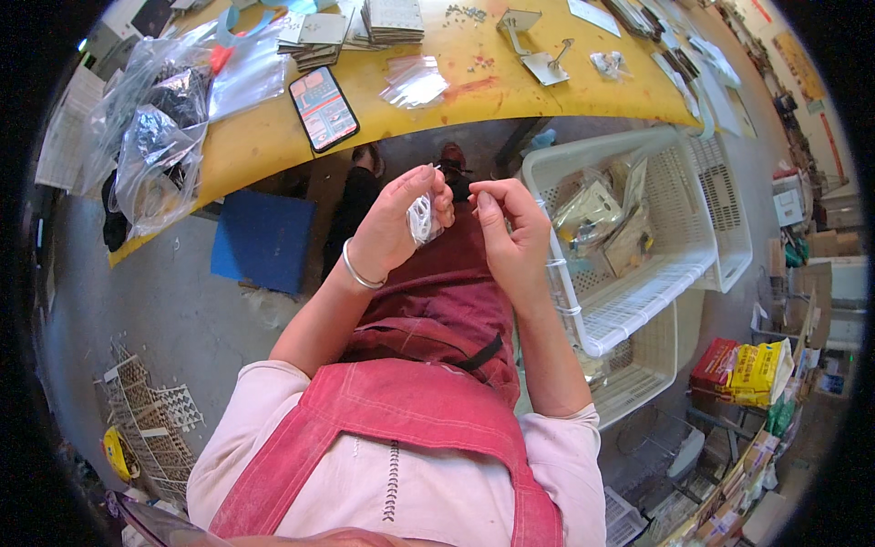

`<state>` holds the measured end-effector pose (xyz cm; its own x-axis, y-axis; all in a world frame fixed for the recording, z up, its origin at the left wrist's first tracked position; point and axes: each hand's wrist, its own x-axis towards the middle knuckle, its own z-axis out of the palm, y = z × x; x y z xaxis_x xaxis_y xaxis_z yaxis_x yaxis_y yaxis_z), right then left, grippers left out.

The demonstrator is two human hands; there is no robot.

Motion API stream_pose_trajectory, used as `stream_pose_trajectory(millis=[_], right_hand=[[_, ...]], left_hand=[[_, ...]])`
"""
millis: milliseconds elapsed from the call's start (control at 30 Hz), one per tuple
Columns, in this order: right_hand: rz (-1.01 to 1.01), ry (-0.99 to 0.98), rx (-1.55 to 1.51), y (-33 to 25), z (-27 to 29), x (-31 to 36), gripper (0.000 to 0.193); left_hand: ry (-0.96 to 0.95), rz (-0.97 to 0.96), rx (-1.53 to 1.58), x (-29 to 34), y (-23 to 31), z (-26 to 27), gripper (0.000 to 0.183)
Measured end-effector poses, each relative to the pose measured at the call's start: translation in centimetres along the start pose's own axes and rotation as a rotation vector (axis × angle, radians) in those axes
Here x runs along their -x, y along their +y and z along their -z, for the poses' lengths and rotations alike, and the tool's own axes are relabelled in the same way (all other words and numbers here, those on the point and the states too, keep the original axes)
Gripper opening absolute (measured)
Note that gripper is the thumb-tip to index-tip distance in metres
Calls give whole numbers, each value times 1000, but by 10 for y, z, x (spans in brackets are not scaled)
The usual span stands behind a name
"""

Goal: The person repeatedly picks small metal components from a table, places them into clear plastic bags, and seals the bags. The person also handles a white cable, placing it into a bag and sealing it. The workspace includes a yellow table, plastic bags, and a smartphone.

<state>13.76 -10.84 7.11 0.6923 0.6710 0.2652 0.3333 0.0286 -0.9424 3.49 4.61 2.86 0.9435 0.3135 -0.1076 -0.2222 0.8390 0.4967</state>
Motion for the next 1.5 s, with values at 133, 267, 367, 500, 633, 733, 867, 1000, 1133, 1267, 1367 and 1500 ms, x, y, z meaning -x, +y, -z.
stream_pose_trajectory(millis=[133, 267, 367, 500, 633, 733, 867, 1000, 1133, 1267, 1367, 1500], right_hand=[[-32, 1, -29, -6, -10, -6, 15], [-47, -57, -49, -8, -26, -15, 15], [2, -172, -22, -10, -53, -27, 13], [86, -341, -58, -6, -98, -39, 13], [364, -549, 13, -31, -161, -48, 16], [681, -609, 2, -59, -221, -56, 24], [904, -618, 16, -83, -308, -79, 31], [705, -842, 426, -66, -376, -103, 33], [392, -927, 751, -61, -429, -111, 28], [299, -768, 726, -36, -458, -110, 36], [334, -775, 778, -21, -472, -119, 43], [194, -914, 781, -26, -473, -129, 52]], left_hand=[[62, -86, -176, 7, 7, 7, 20], [194, -199, -504, 36, 25, 29, 22], [336, -266, -703, 75, 49, 56, 19], [634, -407, -722, 128, 79, 87, 19], [839, -590, -759, 176, 104, 129, 21], [932, -628, -729, 194, 109, 137, 21], [982, -543, -766, 209, 90, 132, 20], [959, -461, -819, 217, 71, 126, 19], [975, -417, -774, 234, 61, 125, 19], [989, -411, -797, 248, 59, 132, 19], [996, -433, -758, 253, 56, 137, 19], [989, -444, -742, 255, 53, 139, 18]])
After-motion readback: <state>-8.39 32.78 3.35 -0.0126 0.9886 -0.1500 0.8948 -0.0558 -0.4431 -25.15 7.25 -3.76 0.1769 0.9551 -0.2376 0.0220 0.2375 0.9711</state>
